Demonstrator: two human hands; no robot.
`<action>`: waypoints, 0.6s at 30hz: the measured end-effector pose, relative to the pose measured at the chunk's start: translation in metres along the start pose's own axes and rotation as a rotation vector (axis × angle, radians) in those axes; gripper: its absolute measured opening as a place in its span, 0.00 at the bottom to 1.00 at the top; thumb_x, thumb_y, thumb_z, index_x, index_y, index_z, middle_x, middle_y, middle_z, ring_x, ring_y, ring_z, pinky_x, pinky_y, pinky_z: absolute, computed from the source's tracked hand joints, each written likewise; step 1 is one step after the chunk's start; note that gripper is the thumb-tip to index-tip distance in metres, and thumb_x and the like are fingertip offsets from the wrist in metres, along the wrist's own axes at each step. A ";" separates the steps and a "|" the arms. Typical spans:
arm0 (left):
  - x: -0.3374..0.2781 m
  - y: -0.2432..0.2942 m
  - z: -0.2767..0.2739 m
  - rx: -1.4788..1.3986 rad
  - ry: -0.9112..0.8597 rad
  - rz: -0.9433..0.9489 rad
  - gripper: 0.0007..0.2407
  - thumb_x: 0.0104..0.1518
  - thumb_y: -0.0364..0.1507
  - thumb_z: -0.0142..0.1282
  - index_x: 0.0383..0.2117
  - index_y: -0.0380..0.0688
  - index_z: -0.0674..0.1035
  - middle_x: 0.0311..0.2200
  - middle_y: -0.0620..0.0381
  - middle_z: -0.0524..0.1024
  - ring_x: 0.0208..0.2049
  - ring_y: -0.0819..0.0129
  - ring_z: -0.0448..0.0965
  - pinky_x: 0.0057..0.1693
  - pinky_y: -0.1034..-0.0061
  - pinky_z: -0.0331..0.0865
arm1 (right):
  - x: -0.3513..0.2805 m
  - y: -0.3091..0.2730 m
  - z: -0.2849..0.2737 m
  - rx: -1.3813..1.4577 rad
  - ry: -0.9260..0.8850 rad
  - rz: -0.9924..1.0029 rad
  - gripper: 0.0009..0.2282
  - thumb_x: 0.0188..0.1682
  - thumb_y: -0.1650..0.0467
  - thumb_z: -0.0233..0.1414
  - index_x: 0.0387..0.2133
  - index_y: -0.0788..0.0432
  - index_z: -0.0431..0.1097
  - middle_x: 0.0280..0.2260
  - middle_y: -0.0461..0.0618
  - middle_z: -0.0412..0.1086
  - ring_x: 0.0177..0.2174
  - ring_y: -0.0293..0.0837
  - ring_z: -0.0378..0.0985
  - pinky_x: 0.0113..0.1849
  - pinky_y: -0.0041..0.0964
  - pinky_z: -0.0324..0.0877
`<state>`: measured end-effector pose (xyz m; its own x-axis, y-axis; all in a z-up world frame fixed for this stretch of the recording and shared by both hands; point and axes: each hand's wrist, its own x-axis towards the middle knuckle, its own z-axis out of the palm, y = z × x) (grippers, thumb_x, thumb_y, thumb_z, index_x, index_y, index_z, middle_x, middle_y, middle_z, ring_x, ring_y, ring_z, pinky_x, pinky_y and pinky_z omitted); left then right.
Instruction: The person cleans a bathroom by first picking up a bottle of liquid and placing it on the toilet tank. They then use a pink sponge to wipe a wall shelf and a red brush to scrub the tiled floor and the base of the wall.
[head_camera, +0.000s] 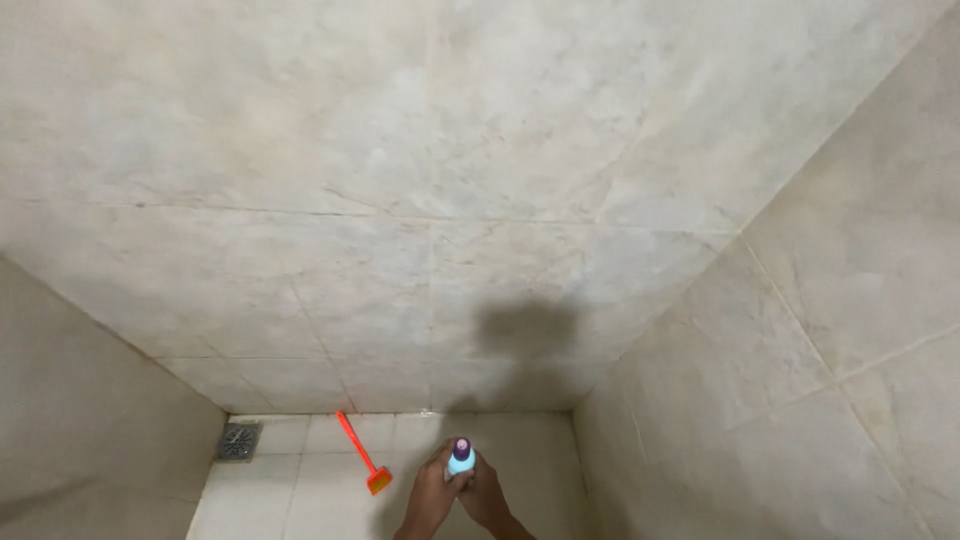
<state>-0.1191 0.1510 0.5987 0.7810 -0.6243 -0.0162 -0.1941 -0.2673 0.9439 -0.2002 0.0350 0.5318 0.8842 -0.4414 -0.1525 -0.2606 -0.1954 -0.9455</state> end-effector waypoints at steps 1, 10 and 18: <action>-0.003 -0.008 0.000 0.000 0.019 0.003 0.25 0.49 0.26 0.67 0.56 0.39 0.74 0.53 0.44 0.79 0.55 0.50 0.79 0.58 0.67 0.73 | -0.002 -0.005 0.003 -0.004 -0.013 -0.013 0.21 0.46 0.74 0.59 0.54 0.61 0.64 0.45 0.54 0.77 0.45 0.46 0.80 0.46 0.39 0.73; -0.026 0.005 -0.040 0.011 0.157 -0.021 0.24 0.49 0.26 0.67 0.54 0.38 0.74 0.53 0.44 0.77 0.57 0.51 0.77 0.60 0.67 0.70 | 0.003 -0.043 0.031 -0.012 -0.170 -0.017 0.21 0.48 0.72 0.58 0.55 0.61 0.64 0.42 0.53 0.77 0.42 0.40 0.79 0.43 0.35 0.74; -0.049 0.005 -0.084 -0.061 0.333 -0.151 0.24 0.48 0.24 0.65 0.55 0.42 0.74 0.50 0.47 0.80 0.53 0.57 0.81 0.58 0.70 0.71 | 0.017 -0.058 0.080 -0.065 -0.304 -0.124 0.21 0.45 0.74 0.59 0.54 0.59 0.65 0.41 0.50 0.77 0.41 0.38 0.78 0.42 0.34 0.74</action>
<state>-0.1083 0.2424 0.6317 0.9506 -0.3050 -0.0580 -0.0339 -0.2879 0.9571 -0.1391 0.1087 0.5615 0.9834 -0.1311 -0.1255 -0.1592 -0.2907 -0.9435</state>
